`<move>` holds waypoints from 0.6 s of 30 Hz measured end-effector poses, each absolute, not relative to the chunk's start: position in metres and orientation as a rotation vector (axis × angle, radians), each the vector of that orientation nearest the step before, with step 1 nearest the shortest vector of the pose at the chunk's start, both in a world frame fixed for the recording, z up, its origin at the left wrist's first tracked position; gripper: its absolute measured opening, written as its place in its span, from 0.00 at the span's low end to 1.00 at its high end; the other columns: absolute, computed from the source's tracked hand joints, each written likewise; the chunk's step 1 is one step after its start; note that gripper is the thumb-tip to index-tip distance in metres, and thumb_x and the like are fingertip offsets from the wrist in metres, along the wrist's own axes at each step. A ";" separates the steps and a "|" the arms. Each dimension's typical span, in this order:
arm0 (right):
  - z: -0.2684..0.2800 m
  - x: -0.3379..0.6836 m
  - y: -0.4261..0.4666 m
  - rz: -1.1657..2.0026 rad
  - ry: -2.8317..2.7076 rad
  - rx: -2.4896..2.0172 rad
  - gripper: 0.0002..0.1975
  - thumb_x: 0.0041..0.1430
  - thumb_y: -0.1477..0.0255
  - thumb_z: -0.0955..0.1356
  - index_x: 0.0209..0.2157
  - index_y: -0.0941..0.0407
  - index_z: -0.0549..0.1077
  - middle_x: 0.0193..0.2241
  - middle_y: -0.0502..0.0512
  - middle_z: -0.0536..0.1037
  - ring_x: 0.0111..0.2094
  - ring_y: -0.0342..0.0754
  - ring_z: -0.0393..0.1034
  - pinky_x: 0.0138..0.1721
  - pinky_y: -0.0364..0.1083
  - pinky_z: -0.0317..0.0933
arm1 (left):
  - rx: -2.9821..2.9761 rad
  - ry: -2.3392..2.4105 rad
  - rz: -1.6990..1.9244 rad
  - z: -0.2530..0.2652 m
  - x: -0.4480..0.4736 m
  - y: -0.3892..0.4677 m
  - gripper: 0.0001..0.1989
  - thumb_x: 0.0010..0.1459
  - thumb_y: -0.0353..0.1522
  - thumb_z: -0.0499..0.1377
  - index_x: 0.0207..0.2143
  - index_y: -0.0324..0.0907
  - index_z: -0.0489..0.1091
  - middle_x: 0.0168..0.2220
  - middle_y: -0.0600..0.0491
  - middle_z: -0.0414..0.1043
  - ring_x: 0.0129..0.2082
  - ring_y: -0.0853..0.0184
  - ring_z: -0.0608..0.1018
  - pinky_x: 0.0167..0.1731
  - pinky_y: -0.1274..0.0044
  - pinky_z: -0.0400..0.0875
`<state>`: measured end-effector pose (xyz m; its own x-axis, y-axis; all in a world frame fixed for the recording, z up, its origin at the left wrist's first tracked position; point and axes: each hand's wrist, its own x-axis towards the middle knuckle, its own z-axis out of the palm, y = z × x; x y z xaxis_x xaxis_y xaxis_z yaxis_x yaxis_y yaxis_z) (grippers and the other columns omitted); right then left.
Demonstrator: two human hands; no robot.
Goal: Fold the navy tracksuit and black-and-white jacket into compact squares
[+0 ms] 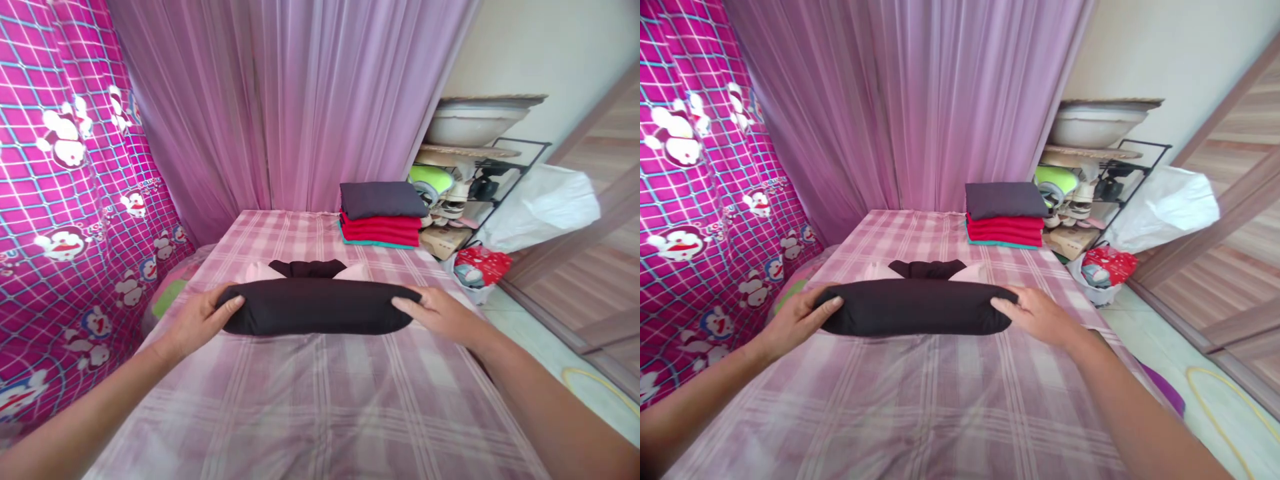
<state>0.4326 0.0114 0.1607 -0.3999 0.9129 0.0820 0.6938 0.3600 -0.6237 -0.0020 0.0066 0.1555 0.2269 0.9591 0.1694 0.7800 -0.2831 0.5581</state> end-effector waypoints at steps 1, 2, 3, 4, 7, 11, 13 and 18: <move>0.166 0.430 0.025 0.710 -2.189 -1.430 0.21 0.64 0.55 0.61 0.42 0.52 0.79 0.36 0.52 0.83 0.39 0.55 0.76 0.44 0.52 0.70 | 2.105 1.668 0.697 0.160 0.001 0.015 0.30 0.58 0.56 0.46 0.45 0.45 0.74 0.36 0.54 0.80 0.38 0.59 0.80 0.40 0.70 0.76; 0.170 0.426 0.041 0.687 -2.166 -1.482 0.21 0.64 0.56 0.61 0.41 0.52 0.79 0.36 0.52 0.83 0.40 0.55 0.76 0.45 0.53 0.69 | 2.063 1.731 0.696 0.164 0.005 0.027 0.31 0.58 0.56 0.46 0.45 0.44 0.75 0.37 0.53 0.80 0.39 0.58 0.80 0.41 0.69 0.76; 0.173 0.420 0.060 0.652 -2.126 -1.567 0.20 0.64 0.56 0.61 0.41 0.53 0.79 0.37 0.52 0.83 0.42 0.56 0.76 0.47 0.54 0.68 | 2.030 1.794 0.689 0.167 0.009 0.042 0.31 0.58 0.55 0.46 0.46 0.44 0.75 0.39 0.52 0.80 0.41 0.57 0.80 0.43 0.68 0.75; 0.175 0.412 0.079 0.602 -2.071 -1.670 0.20 0.65 0.57 0.61 0.43 0.54 0.79 0.40 0.54 0.82 0.45 0.56 0.75 0.49 0.53 0.67 | 2.002 1.865 0.681 0.170 0.014 0.060 0.31 0.59 0.54 0.46 0.46 0.43 0.75 0.41 0.51 0.80 0.43 0.56 0.80 0.45 0.67 0.74; 0.175 0.381 0.133 0.448 -1.866 -2.076 0.23 0.68 0.60 0.59 0.47 0.61 0.77 0.47 0.65 0.79 0.50 0.59 0.73 0.51 0.52 0.65 | 1.925 2.154 0.554 0.173 0.026 0.121 0.30 0.61 0.51 0.47 0.48 0.39 0.75 0.46 0.44 0.79 0.47 0.53 0.79 0.47 0.66 0.73; 0.151 0.346 0.170 0.245 -1.662 -2.339 0.25 0.69 0.60 0.59 0.54 0.63 0.72 0.51 0.72 0.76 0.54 0.60 0.71 0.52 0.53 0.63 | 1.964 2.323 0.216 0.158 0.036 0.179 0.33 0.62 0.52 0.45 0.52 0.37 0.72 0.51 0.38 0.76 0.50 0.48 0.77 0.47 0.64 0.72; 0.132 0.337 0.178 0.242 -1.642 -2.389 0.24 0.69 0.61 0.59 0.55 0.62 0.71 0.52 0.72 0.75 0.54 0.60 0.71 0.52 0.53 0.63 | 1.989 2.306 0.128 0.142 0.038 0.192 0.33 0.62 0.52 0.45 0.50 0.36 0.73 0.50 0.36 0.76 0.49 0.48 0.78 0.46 0.64 0.72; 0.100 0.336 0.196 0.290 -1.739 -2.424 0.27 0.69 0.59 0.57 0.59 0.61 0.68 0.54 0.74 0.73 0.55 0.59 0.70 0.54 0.56 0.61 | 2.064 2.243 0.082 0.112 0.035 0.205 0.30 0.61 0.53 0.47 0.45 0.41 0.76 0.42 0.38 0.80 0.44 0.50 0.80 0.44 0.64 0.72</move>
